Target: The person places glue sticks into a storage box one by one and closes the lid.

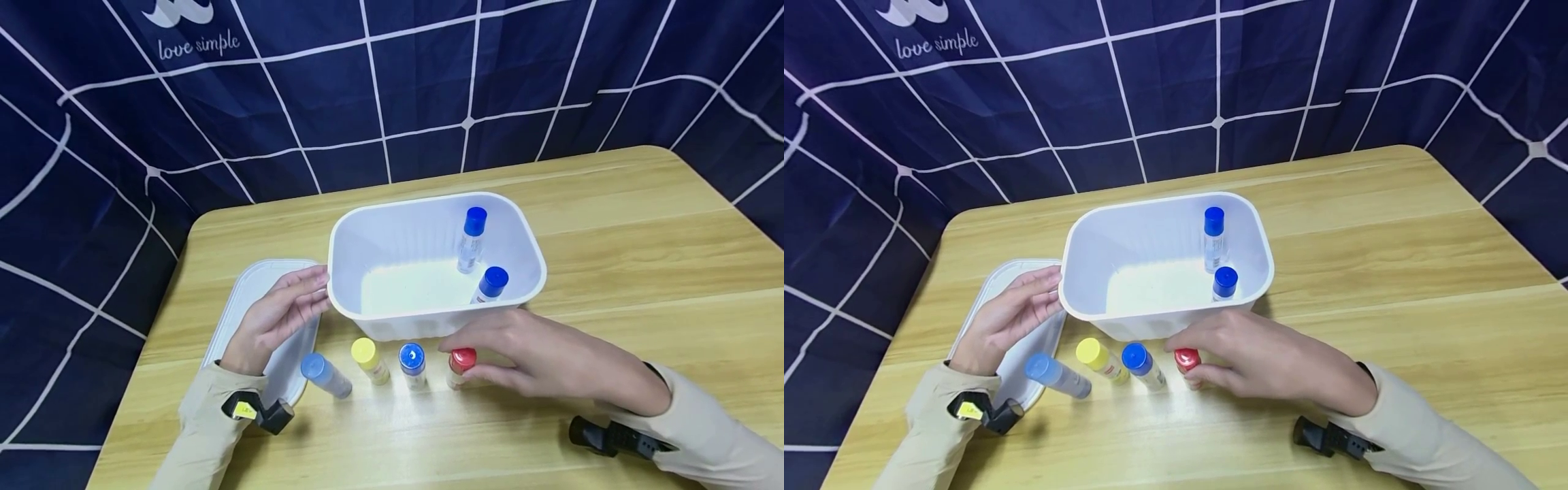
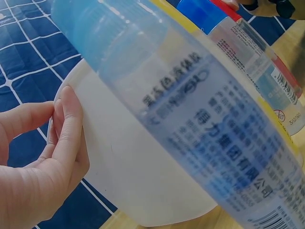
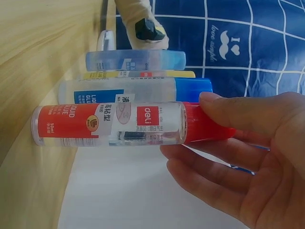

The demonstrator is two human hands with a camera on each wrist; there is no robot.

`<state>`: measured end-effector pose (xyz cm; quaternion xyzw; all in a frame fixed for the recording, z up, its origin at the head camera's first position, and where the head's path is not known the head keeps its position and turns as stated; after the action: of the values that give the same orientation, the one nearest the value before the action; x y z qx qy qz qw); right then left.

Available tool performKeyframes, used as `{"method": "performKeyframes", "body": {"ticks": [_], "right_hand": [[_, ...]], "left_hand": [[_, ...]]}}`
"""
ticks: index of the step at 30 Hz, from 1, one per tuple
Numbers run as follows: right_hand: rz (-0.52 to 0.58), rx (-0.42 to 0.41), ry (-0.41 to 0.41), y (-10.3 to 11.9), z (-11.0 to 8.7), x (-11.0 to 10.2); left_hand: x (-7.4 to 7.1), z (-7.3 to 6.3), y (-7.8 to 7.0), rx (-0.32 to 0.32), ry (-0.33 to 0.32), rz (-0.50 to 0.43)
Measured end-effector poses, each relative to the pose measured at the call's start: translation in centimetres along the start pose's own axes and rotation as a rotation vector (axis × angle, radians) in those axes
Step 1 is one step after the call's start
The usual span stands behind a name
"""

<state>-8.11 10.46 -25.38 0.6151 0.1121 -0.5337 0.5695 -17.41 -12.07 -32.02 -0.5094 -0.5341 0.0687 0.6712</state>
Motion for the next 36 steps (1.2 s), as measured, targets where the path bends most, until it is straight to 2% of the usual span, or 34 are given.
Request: {"method": "performKeyframes", "body": {"ticks": [6, 15, 25, 32, 36], "right_hand": [[0.011, 0.017, 0.007, 0.0, 0.0, 0.0], [0.022, -0.066, -0.022, 0.7, 0.1, -0.4], [0.013, -0.049, -0.021, 0.8, -0.1, -0.9], [0.018, -0.098, -0.050, 1.3, -0.1, -1.4], [0.007, -0.084, -0.058, 1.4, -0.2, -1.8]], "left_hand": [[0.0, -0.1, 0.0, 0.001, 0.002, 0.009], [0.0, -0.2, 0.0, 0.004, 0.019, -0.005], [0.1, -0.1, 0.0, 0.007, 0.027, -0.006], [0.0, -0.2, 0.0, 0.006, 0.025, -0.005], [0.0, -0.2, 0.1, 0.003, 0.030, -0.009]]}}
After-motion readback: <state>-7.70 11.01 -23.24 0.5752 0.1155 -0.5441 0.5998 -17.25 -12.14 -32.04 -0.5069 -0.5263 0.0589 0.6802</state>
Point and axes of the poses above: each hand's wrist, its own z-axis towards the middle knuckle, its own x-axis out of the palm, y = z × x, the point moved 8 cm from there along z, towards the middle knuckle, and after that the axes turned 4 degrees about z, right-handed, at the moved point
